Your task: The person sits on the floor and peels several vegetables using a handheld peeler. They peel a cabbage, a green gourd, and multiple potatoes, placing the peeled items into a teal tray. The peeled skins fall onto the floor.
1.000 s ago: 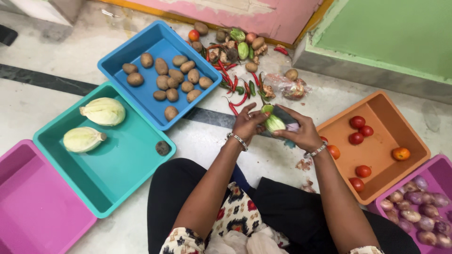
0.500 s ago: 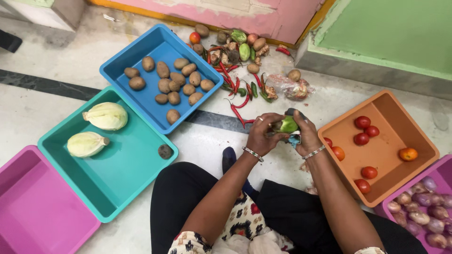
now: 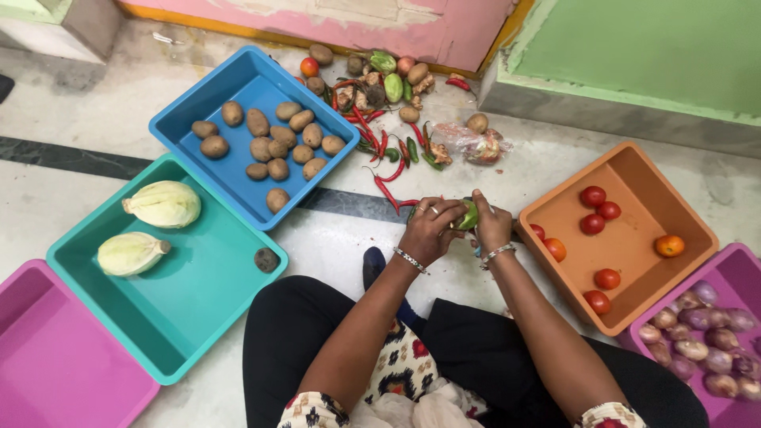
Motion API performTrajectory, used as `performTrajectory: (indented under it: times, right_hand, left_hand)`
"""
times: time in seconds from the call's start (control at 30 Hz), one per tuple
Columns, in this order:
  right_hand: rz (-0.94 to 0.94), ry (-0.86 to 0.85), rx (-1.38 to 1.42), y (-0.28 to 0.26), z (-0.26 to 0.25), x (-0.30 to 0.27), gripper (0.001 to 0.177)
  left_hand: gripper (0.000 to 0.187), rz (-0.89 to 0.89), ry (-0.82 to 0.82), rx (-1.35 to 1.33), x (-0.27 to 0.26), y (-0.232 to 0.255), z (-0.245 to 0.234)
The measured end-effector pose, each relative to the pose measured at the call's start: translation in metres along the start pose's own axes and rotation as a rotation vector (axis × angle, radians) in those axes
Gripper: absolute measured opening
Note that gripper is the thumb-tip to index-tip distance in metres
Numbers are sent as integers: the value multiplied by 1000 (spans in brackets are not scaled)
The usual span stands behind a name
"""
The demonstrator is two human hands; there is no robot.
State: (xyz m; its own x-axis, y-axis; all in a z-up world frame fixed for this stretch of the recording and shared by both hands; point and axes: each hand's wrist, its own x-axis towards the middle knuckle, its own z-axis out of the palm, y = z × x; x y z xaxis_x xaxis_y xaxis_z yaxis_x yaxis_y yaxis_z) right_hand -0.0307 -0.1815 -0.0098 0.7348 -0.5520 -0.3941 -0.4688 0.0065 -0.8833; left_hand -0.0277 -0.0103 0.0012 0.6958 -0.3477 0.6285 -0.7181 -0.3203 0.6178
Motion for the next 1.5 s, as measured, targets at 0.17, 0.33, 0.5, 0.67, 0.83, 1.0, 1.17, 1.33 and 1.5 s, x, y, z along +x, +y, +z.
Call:
performTrajectory:
  times: [0.17,0.33,0.5,0.67,0.83,1.0,1.17,1.33,1.5]
  right_hand:
    - [-454,164,-195,12,-2,2,51]
    - [-663,-2,-58,3,14,-17,50]
    - [-925,-53,-151,-18,10,-35,42]
    - [-667,36,-165,-13,10,-18,45]
    - [-367,-18,-226,4,0,8,57]
    - [-581,179,-472,0,-4,2,55]
    - [-633,232,-589,9,-2,1,55]
    - [-668,202,-578,25,0,4,58]
    - [-461,-53,-341,11,-9,-7,48]
  left_hand:
    - [54,-242,37,-202,1,9,1]
    - [51,-632,134,-474,2,-9,11]
    - [42,-1132,335,-1059,-1,-14,13]
    - [51,-856,177,-793,-4,-3,11]
    - [56,-578,30,-543,-5,-4,12]
    - [54,-566,19,-598,-4,2,5]
    - [55,-397,45,-292,-6,9,-5]
    - [55,-232,59,-140,-8,7,-16]
    - [54,-187,30,-84,-5,6,-27]
